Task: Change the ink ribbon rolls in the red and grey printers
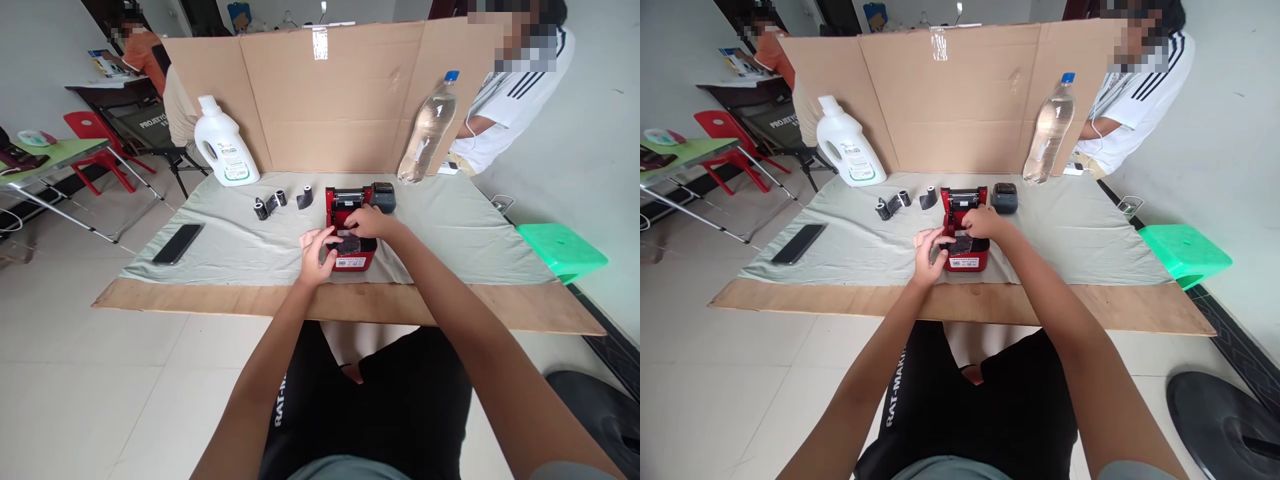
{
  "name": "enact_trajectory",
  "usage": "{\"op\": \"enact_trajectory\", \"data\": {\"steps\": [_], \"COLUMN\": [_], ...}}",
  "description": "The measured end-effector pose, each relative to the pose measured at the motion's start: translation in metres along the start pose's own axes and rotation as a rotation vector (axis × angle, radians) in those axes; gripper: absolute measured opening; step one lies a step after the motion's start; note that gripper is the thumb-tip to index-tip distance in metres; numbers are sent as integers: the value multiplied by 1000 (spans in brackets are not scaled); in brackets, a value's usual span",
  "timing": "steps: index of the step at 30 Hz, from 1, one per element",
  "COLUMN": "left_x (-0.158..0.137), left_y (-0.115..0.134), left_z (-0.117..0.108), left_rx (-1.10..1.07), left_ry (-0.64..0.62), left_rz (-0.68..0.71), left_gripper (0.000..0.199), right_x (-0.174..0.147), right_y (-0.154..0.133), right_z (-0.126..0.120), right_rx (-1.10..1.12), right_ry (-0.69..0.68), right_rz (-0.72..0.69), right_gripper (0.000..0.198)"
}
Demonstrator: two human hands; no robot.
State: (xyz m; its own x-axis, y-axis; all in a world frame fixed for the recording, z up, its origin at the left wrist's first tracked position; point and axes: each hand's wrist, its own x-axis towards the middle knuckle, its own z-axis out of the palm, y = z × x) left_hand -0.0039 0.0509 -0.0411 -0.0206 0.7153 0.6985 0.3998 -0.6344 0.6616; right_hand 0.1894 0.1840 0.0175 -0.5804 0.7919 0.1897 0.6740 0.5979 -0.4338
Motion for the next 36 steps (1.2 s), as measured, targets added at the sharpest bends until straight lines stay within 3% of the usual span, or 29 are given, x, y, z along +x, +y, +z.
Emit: {"op": "enact_trajectory", "data": {"steps": [3, 6, 10, 13, 16, 19, 22, 26, 32, 36], "left_x": [1, 1, 3, 7, 11, 14, 14, 15, 16, 15], "left_y": [-1, -1, -1, -5, -12, -17, -15, -9, -5, -2], "left_z": [-4, -5, -5, -4, -6, -10, -13, -14, -10, -11], "left_rx": [24, 36, -46, -150, -262, -302, -297, -350, -512, -581], "left_ry": [15, 62, 219, 302, 244, 142, 154, 180, 209, 198], "left_rz": [34, 59, 21, -74, -148, -162, -193, -206, -300, -347], "left_gripper": [50, 47, 44, 44, 50, 56, 50, 44, 54, 60], "right_x": [26, 30, -5, -39, -61, -68, -68, -66, -61, -57], "right_y": [-2, -8, -27, -51, -76, -94, -103, -108, -113, -116], "right_z": [10, 5, -22, -36, -33, -20, -9, -1, 4, 8], "right_rx": [-91, -73, -24, 145, 412, 579, 585, 598, 681, 690], "right_ry": [-175, -168, -134, 15, 122, 118, 100, 198, 240, 341], "right_rz": [81, 99, 105, 3, -118, -158, -121, -55, -87, -39], "right_gripper": [32, 41, 23, 26, 25, 23, 21, 21, 26, 27]}}
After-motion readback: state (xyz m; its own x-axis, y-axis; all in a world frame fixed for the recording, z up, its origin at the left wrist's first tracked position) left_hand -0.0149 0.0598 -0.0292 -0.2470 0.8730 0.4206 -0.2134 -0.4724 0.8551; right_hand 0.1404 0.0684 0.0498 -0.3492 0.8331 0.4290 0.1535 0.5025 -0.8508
